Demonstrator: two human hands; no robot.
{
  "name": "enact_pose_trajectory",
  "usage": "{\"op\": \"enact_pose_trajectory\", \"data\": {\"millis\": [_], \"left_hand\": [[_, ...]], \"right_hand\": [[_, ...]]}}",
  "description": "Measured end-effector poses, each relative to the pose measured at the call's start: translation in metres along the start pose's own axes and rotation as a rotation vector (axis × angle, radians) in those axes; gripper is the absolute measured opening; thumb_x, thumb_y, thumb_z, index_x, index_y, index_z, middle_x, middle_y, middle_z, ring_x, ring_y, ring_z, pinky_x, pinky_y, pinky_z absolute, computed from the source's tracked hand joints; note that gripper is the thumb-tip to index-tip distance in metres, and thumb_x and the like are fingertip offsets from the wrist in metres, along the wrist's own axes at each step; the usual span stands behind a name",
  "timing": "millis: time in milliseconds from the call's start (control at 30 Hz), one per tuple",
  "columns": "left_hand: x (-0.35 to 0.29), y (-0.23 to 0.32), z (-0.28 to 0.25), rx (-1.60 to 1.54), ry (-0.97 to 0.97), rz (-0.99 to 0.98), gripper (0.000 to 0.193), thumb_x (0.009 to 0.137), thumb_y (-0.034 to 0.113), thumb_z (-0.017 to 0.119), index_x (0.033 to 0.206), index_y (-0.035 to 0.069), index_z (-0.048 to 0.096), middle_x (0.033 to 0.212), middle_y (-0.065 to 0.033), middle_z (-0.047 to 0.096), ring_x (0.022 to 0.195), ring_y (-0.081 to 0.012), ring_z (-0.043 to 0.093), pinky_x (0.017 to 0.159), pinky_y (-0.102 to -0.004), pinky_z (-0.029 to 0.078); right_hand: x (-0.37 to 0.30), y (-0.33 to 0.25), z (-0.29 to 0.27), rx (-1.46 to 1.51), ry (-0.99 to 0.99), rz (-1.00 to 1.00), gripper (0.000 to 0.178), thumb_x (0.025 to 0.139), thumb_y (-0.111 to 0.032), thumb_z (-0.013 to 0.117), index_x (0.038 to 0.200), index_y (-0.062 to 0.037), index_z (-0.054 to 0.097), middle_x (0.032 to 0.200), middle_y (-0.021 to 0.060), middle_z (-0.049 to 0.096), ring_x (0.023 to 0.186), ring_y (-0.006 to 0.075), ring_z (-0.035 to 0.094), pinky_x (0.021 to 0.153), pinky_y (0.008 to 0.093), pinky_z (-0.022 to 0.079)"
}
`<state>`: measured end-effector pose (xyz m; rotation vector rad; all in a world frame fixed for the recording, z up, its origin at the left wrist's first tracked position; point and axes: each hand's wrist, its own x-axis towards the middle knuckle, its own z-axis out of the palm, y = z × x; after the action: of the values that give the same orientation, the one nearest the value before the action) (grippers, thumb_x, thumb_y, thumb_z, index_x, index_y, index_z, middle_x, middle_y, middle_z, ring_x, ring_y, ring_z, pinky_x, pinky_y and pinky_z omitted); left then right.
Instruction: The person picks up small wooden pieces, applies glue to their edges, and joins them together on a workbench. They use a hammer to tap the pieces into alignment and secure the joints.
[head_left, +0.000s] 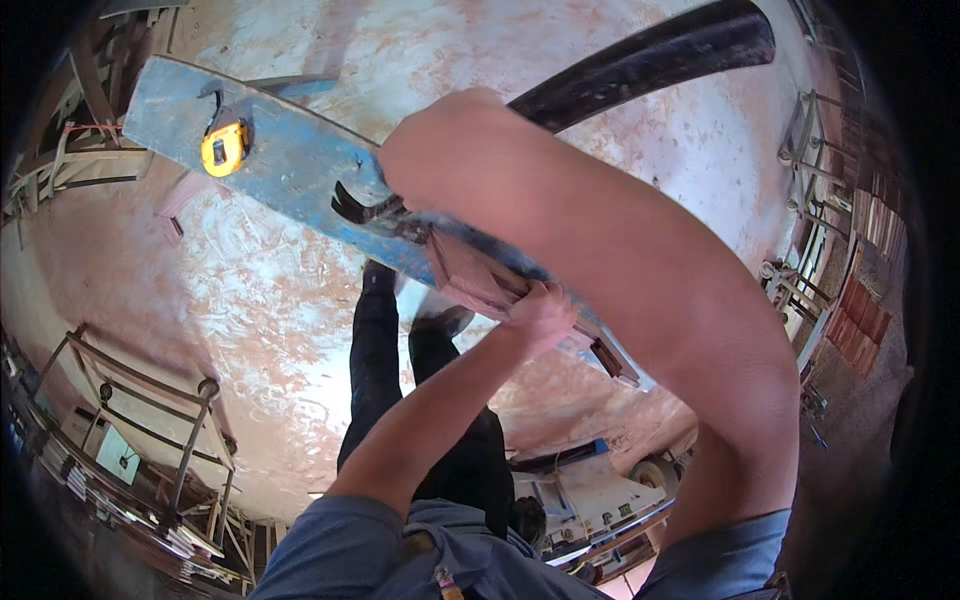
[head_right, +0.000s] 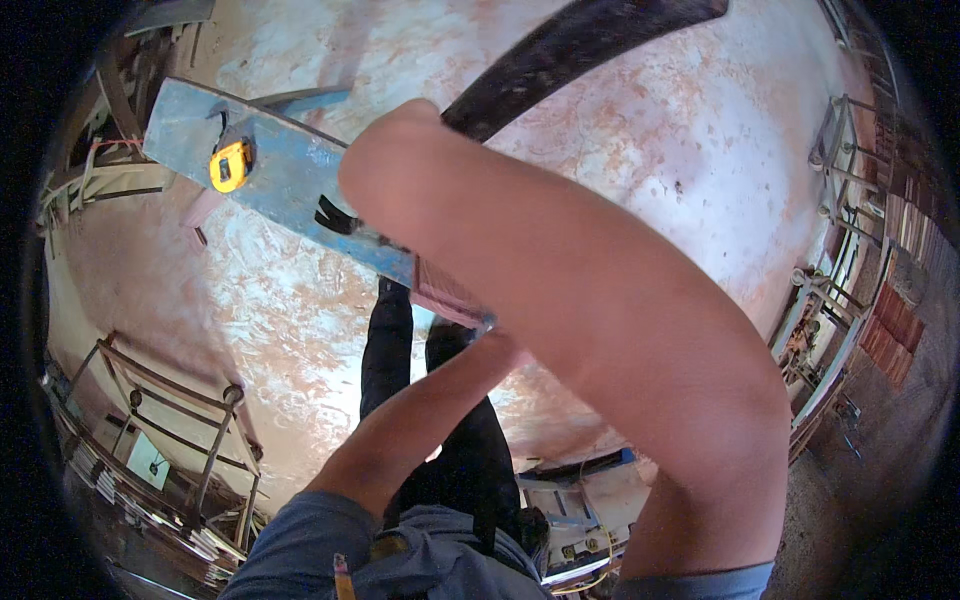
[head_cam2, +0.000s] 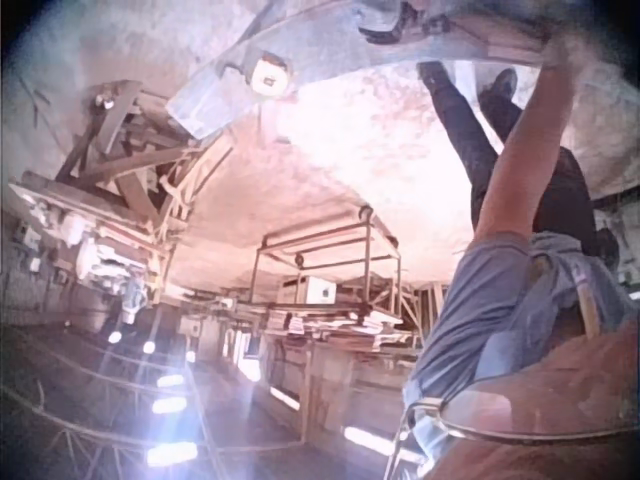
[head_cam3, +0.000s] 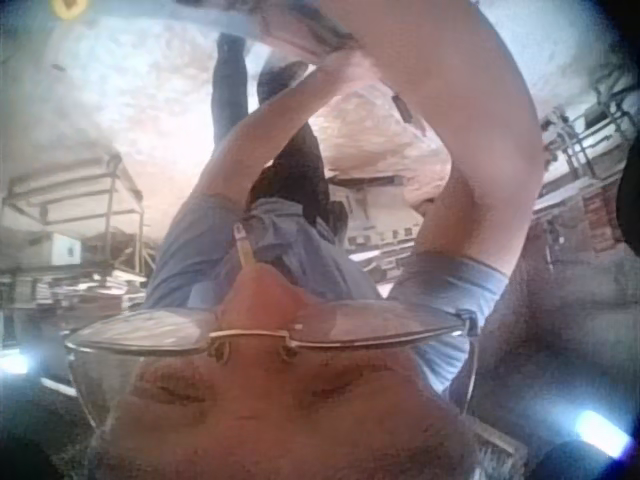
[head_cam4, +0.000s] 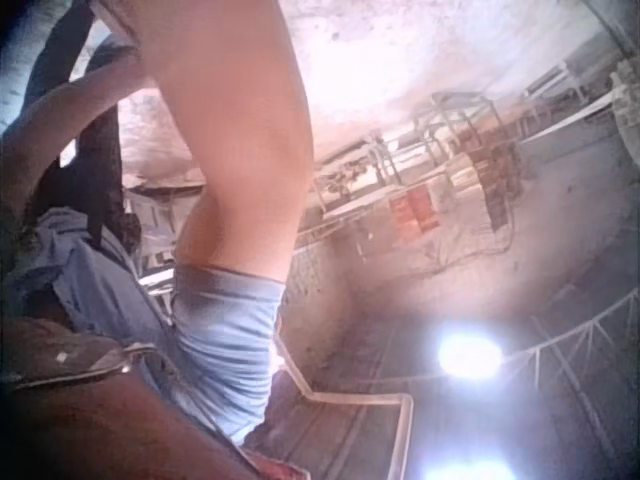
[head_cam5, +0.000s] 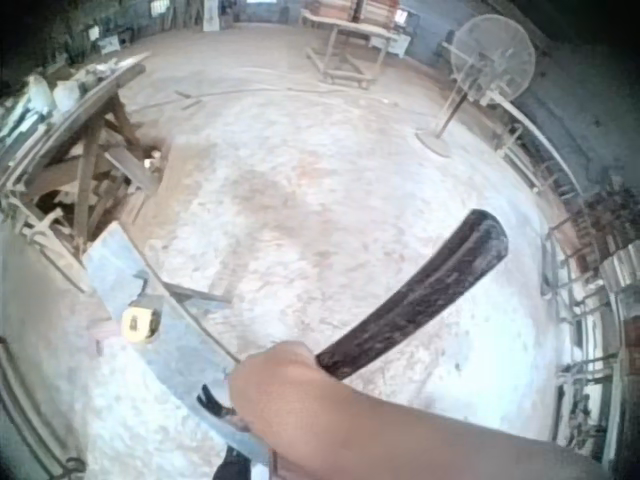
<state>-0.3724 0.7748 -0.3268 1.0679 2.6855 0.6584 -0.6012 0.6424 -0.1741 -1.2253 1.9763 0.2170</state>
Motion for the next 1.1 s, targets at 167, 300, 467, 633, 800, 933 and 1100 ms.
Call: {"op": "enact_pose_trajectory", "data": {"millis": [167, 300, 467, 633, 800, 933, 1100], "left_hand": [[0.004, -0.002, -0.032, -0.079, -0.303, -0.032, 0.027, 0.088, 0.021, 0.056, 0.109, 0.008, 0.068, 0.105, -0.0081, 0.069, 0.105, -0.0294, 0.063, 0.085, -0.0459, 0.051], [0.004, -0.003, 0.021, -0.041, 0.063, -0.101, 0.019, 0.083, 0.027, 0.058, 0.09, 0.012, 0.068, 0.089, -0.0065, 0.065, 0.088, -0.0245, 0.062, 0.069, -0.0425, 0.05], [0.003, -0.004, -0.022, 0.01, 0.014, 0.032, 0.013, 0.077, 0.026, 0.06, 0.075, 0.013, 0.063, 0.075, -0.0043, 0.061, 0.077, -0.0207, 0.061, 0.062, -0.0366, 0.049], [0.008, -0.002, -0.029, 0.002, -0.057, 0.008, 0.007, 0.073, 0.018, 0.063, 0.077, 0.013, 0.063, 0.079, -0.0022, 0.061, 0.081, -0.0222, 0.061, 0.066, -0.0384, 0.051], [0.008, -0.004, -0.025, 0.021, -0.01, 0.013, 0.007, 0.071, 0.018, 0.065, 0.074, 0.014, 0.061, 0.076, -0.0022, 0.059, 0.078, -0.022, 0.061, 0.063, -0.0381, 0.05], [0.011, -0.002, -0.026, 0.026, -0.009, 0.026, 0.007, 0.07, 0.017, 0.066, 0.073, 0.014, 0.06, 0.075, -0.002, 0.058, 0.077, -0.0214, 0.061, 0.062, -0.0375, 0.05], [0.011, 0.0, -0.028, 0.021, -0.048, 0.01, 0.006, 0.071, 0.016, 0.065, 0.075, 0.013, 0.061, 0.077, -0.0023, 0.059, 0.079, -0.0217, 0.061, 0.063, -0.0383, 0.05]], "right_hand": [[-0.067, 0.042, 0.023, 0.342, 0.011, 0.272, 0.03, 0.088, -0.032, 0.061, 0.095, -0.0037, 0.07, 0.089, 0.017, 0.069, 0.087, 0.0381, 0.067, 0.072, 0.0476, 0.053], [-0.169, 0.023, 0.063, 0.617, 0.343, 0.272, 0.036, 0.087, -0.021, 0.068, 0.117, -0.0031, 0.059, 0.095, 0.0208, 0.065, 0.09, 0.0388, 0.065, 0.076, 0.0474, 0.049], [-0.253, -0.065, 0.155, 1.22, 0.361, 0.37, 0.062, 0.086, -0.012, 0.073, 0.141, -0.0017, 0.045, 0.107, 0.0177, 0.067, 0.087, 0.0255, 0.069, 0.076, 0.0368, 0.055], [-0.242, -0.128, 0.207, 1.086, 0.654, 0.321, 0.064, 0.083, -0.021, 0.075, 0.138, -0.0045, 0.046, 0.087, 0.0179, 0.063, 0.073, 0.0371, 0.065, 0.061, 0.0446, 0.053], [-0.235, -0.128, 0.203, 1.021, 0.7, 0.368, 0.053, 0.084, -0.028, 0.072, 0.131, -0.0132, 0.052, 0.075, 0.0098, 0.055, 0.064, 0.0323, 0.061, 0.053, 0.0425, 0.049], [-0.235, -0.124, 0.215, 1.004, 0.785, 0.269, 0.051, 0.084, -0.029, 0.072, 0.13, -0.0148, 0.052, 0.074, 0.0093, 0.055, 0.062, 0.0315, 0.061, 0.051, 0.0422, 0.048], [-0.228, -0.129, 0.208, 0.981, 0.655, 0.4, 0.049, 0.086, -0.035, 0.07, 0.128, -0.0192, 0.052, 0.072, 0.0083, 0.056, 0.061, 0.0301, 0.061, 0.049, 0.0437, 0.048]]}}
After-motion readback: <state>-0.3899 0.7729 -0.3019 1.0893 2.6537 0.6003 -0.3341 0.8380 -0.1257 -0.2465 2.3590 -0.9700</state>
